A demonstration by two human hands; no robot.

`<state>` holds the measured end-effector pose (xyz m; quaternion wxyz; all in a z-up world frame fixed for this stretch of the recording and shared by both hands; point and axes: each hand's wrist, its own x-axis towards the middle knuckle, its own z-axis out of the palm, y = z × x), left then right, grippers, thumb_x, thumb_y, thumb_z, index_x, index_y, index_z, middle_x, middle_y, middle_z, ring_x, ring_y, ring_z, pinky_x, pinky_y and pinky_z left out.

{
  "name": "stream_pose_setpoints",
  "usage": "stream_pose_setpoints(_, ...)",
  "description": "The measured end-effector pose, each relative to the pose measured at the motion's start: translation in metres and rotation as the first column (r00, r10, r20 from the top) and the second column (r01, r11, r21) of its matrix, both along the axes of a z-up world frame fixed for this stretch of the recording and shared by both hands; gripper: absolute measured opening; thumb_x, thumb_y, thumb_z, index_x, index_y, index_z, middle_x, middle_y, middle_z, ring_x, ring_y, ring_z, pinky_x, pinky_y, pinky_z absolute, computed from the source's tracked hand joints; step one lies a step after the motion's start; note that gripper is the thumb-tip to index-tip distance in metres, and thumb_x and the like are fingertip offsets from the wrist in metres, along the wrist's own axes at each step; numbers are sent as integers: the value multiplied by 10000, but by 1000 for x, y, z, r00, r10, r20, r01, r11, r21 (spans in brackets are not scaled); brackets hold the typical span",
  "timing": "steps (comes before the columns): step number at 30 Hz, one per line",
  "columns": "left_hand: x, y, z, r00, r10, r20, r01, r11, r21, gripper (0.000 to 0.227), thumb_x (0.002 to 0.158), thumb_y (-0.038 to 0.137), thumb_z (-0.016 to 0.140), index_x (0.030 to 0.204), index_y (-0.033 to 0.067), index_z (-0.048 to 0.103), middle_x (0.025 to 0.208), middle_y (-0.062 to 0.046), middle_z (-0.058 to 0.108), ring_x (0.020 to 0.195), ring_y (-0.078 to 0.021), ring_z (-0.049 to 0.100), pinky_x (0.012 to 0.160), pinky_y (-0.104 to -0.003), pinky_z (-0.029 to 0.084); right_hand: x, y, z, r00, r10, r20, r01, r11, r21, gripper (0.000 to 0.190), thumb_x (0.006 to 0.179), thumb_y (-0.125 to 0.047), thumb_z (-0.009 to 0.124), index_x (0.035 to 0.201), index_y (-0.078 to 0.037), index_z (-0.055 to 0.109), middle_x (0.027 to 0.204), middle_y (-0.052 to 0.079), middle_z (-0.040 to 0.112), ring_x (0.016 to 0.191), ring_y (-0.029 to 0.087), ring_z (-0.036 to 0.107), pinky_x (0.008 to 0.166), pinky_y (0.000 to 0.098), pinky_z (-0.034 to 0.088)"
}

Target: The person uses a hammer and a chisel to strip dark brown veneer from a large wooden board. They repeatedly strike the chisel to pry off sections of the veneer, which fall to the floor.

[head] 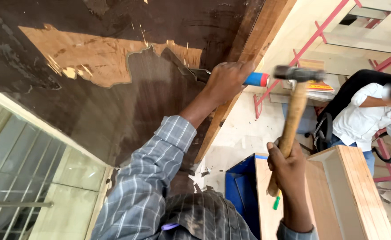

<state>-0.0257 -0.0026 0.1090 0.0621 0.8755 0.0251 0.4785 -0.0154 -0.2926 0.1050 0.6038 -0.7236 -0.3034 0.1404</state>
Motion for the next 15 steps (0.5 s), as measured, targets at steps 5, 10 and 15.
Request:
stream_pose_setpoints(5,-28,-17,-14,999,2,-34,-1,1000,27,256,898,145,793,1030,83,582,856,-75,663,788,-248,687,675,-415,500,-9,-3,-21,998,-31,-55,37,995,97,212,976,-118,661,876,-38,492,649,18,502,507,96,492,459,244,389)
stream_pose_setpoints(10,-81,-31,-59,971,-11,240,30,996,-78,320,852,191,815,1087,109,613,991,-87,674,927,-289,701,809,-425,535,-24,-15,-54,976,-73,-205,79,997,19,140,932,-99,655,936,-42,527,636,29,501,476,100,467,431,251,374)
stream_pose_setpoints(15,-134,-17,-91,995,89,45,-78,976,-203,324,780,166,815,1048,106,642,939,-75,647,908,-290,684,791,-423,523,-29,-18,-77,957,5,-291,25,995,99,132,949,-73,634,928,-28,512,640,31,498,490,97,461,438,245,374)
